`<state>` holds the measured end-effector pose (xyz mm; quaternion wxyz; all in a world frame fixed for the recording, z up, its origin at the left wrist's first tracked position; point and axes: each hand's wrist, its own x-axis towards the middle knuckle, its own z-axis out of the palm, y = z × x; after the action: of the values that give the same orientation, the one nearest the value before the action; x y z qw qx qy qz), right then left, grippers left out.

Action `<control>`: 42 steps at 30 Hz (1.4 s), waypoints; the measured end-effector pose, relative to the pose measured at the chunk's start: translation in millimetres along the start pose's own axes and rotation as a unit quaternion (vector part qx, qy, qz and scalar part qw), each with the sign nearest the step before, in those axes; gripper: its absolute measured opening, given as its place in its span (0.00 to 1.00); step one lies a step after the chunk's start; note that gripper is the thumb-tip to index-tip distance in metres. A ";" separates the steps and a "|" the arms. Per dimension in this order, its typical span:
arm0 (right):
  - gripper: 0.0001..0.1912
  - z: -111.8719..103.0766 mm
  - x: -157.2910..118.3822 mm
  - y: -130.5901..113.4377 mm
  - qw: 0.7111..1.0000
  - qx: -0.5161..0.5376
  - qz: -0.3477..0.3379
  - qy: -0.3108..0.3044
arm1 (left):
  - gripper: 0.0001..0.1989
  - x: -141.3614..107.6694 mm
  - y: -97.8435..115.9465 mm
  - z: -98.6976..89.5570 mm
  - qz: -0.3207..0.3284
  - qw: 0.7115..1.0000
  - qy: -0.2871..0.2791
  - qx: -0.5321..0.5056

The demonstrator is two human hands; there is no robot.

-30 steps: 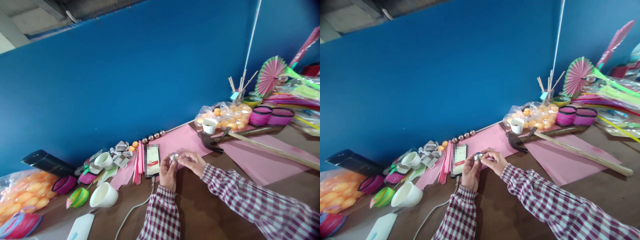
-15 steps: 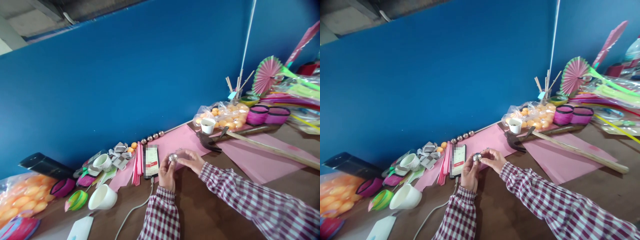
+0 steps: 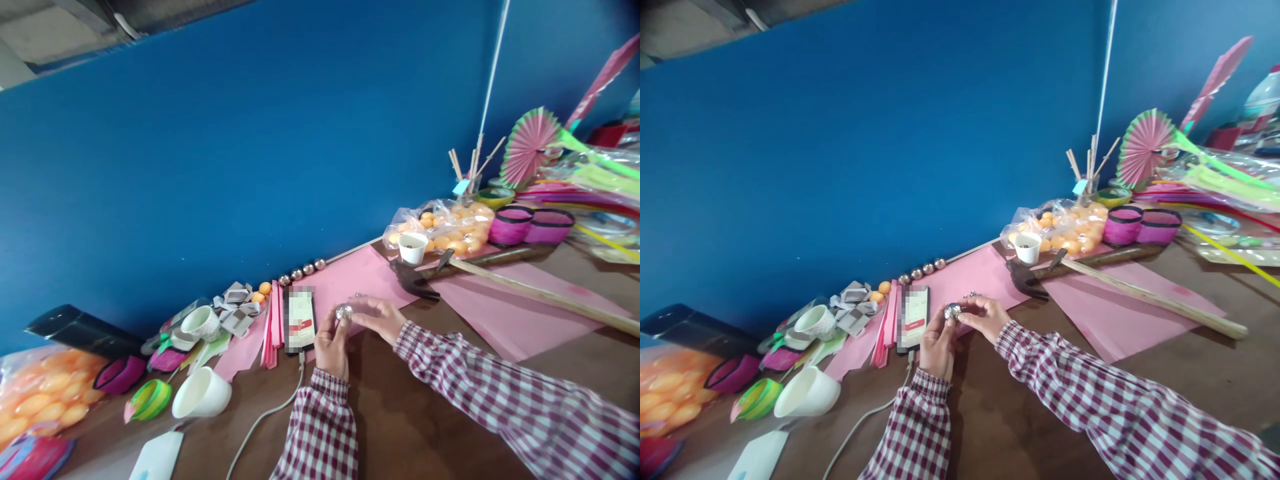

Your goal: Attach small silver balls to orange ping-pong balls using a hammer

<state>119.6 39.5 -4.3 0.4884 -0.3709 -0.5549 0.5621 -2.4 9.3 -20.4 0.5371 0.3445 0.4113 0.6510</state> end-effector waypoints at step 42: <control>0.16 4.6 -6.7 -7.0 0.982 -0.165 -0.092 -0.001 | 0.10 -3.5 11.4 3.9 -0.071 0.991 0.013 -0.113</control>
<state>117.8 31.2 2.3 0.4699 -0.3932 -0.6720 0.4159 -3.0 5.6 -8.5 0.6119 0.2432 0.3659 0.6577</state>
